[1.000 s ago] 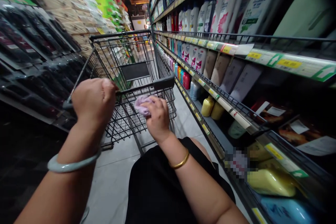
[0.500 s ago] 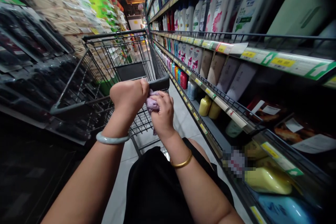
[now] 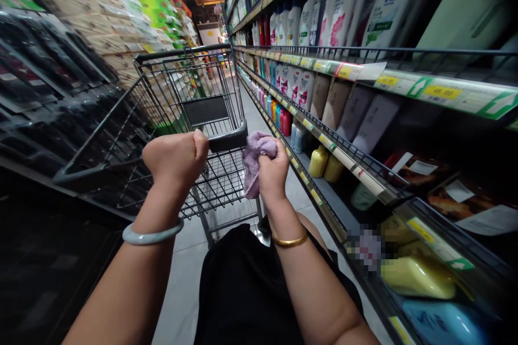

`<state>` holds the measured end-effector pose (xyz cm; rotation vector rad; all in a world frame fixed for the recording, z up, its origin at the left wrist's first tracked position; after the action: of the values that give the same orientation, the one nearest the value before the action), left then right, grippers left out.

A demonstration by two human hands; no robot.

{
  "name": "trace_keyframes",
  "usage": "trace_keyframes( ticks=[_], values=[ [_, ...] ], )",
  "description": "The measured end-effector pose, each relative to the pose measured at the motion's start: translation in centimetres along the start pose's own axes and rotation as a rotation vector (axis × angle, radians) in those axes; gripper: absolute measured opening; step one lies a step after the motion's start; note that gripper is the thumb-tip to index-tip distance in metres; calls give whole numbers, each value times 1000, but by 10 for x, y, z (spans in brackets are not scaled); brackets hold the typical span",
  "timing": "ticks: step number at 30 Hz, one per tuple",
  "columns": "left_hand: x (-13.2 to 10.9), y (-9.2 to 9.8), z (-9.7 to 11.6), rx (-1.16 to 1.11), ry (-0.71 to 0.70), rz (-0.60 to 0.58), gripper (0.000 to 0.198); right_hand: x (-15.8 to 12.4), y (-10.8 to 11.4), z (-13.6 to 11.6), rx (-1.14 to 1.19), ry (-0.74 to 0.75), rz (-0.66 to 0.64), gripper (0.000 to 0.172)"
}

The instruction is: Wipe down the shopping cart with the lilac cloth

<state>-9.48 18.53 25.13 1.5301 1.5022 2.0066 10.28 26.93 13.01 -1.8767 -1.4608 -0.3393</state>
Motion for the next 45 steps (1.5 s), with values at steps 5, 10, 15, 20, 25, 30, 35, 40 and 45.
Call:
trace_keyframes(
  ticks=[5, 10, 15, 20, 25, 30, 35, 40, 45],
  values=[
    [-5, 2, -11, -30, 17, 33, 59, 7, -6, -65, -137, 339, -88, 38],
    [-12, 6, -15, -42, 4, 48, 55, 8, -9, -46, -223, 326, -149, 39],
    [-17, 16, -24, -61, -20, 82, 55, 8, -10, -47, -244, 299, -159, 39],
    [-23, 44, -13, -318, -28, 147, 59, 0, -23, -84, -213, 480, -208, 41],
    [-38, 52, 46, -274, -181, 124, 53, -1, -20, -24, -241, 187, -173, 36],
    [-38, 44, 51, -269, -158, 212, 55, -4, -22, -56, -154, 341, -153, 38],
    [-31, 34, 39, -294, -165, 231, 50, -16, -31, -9, -335, 114, -275, 38],
    [-23, 28, 26, -277, -116, 201, 48, -23, -38, -18, -310, 121, -289, 38],
    [-18, 24, 13, -246, -103, 203, 48, -32, -49, -39, -249, 282, -319, 39]
  ],
)
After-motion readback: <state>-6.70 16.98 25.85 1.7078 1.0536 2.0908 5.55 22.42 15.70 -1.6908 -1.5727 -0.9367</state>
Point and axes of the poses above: each hand's wrist, its own x-axis towards the middle knuckle, its own y-axis out of the back of the hand, z = x × y, the point moved 10 cm from there along x, towards the middle knuckle, and after that the axes turned 11 degrees about y, right-handed, at the moved point
